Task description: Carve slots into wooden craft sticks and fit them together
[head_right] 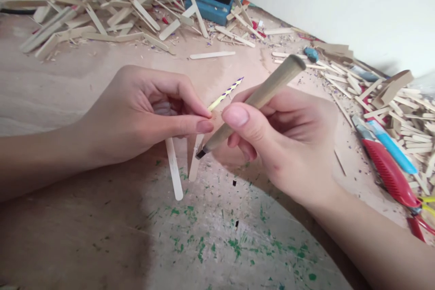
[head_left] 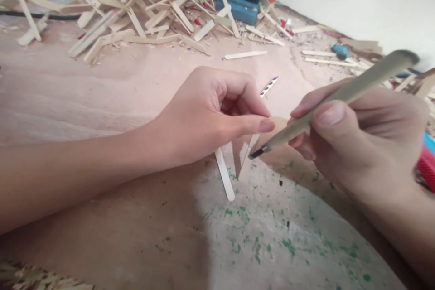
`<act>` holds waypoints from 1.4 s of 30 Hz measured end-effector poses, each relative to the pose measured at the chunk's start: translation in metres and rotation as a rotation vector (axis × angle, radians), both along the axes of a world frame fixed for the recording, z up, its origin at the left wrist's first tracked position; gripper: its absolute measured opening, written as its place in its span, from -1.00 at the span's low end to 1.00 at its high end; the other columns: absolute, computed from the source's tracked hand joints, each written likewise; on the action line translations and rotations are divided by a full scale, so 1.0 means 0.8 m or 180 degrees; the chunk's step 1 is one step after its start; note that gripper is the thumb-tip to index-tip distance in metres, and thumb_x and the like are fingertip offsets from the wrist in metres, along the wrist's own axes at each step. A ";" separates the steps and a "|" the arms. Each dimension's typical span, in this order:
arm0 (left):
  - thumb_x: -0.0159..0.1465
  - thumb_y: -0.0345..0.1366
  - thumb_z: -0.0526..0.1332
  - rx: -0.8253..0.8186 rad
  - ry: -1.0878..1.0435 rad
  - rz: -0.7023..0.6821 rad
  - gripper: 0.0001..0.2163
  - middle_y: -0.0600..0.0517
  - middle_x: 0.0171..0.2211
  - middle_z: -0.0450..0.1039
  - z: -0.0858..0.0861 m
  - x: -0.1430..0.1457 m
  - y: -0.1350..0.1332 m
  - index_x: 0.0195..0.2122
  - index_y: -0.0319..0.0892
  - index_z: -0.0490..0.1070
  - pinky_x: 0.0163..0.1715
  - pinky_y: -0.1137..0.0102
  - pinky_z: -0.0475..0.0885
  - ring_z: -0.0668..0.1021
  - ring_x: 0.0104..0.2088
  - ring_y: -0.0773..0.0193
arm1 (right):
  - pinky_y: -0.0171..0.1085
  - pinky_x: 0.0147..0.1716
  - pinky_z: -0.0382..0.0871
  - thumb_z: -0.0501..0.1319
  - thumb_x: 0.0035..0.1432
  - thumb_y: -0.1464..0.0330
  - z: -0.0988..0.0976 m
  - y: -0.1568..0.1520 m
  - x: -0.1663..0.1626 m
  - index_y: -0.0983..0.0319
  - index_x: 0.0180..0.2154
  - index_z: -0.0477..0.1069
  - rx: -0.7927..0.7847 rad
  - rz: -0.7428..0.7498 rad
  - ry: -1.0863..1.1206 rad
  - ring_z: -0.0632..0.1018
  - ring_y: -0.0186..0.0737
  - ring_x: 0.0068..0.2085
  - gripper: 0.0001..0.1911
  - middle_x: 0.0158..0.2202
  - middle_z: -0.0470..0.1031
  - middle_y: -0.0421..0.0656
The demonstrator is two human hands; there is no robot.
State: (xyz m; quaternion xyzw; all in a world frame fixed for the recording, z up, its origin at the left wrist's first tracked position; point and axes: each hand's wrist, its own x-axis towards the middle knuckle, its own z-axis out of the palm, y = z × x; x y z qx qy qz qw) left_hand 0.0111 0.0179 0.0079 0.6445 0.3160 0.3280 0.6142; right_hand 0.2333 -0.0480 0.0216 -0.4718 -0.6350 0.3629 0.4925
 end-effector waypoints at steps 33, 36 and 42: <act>0.23 -0.47 0.53 -0.0044 0.0053 -0.0019 -0.87 0.16 -0.42 0.66 0.003 0.001 -0.001 -0.37 -0.16 0.64 -0.37 0.45 0.52 0.63 -0.39 0.39 | -0.34 -0.66 0.28 0.46 0.47 0.11 -0.003 0.002 0.005 0.15 -0.28 0.74 0.0144 -0.0036 0.0044 0.50 -0.40 -0.56 -0.69 -0.45 0.61 -0.26; 0.27 -0.43 0.53 0.0000 -0.0031 -0.0102 -0.88 0.15 -0.38 0.68 0.000 0.000 -0.001 -0.35 -0.14 0.65 -0.34 0.43 0.56 0.66 -0.35 0.37 | -0.33 -0.66 0.32 0.48 0.45 0.11 -0.003 0.002 0.005 0.13 -0.24 0.76 -0.0050 0.0064 -0.0020 0.51 -0.36 -0.57 -0.74 -0.46 0.61 -0.26; 0.28 -0.43 0.55 0.0026 -0.0026 -0.0071 -0.88 0.14 -0.39 0.70 -0.001 0.000 -0.001 -0.35 -0.17 0.66 -0.36 0.46 0.55 0.67 -0.37 0.38 | -0.32 -0.66 0.30 0.48 0.46 0.14 -0.002 0.002 0.004 0.13 -0.23 0.76 0.0019 0.0036 0.0037 0.49 -0.38 -0.57 -0.76 -0.45 0.61 -0.26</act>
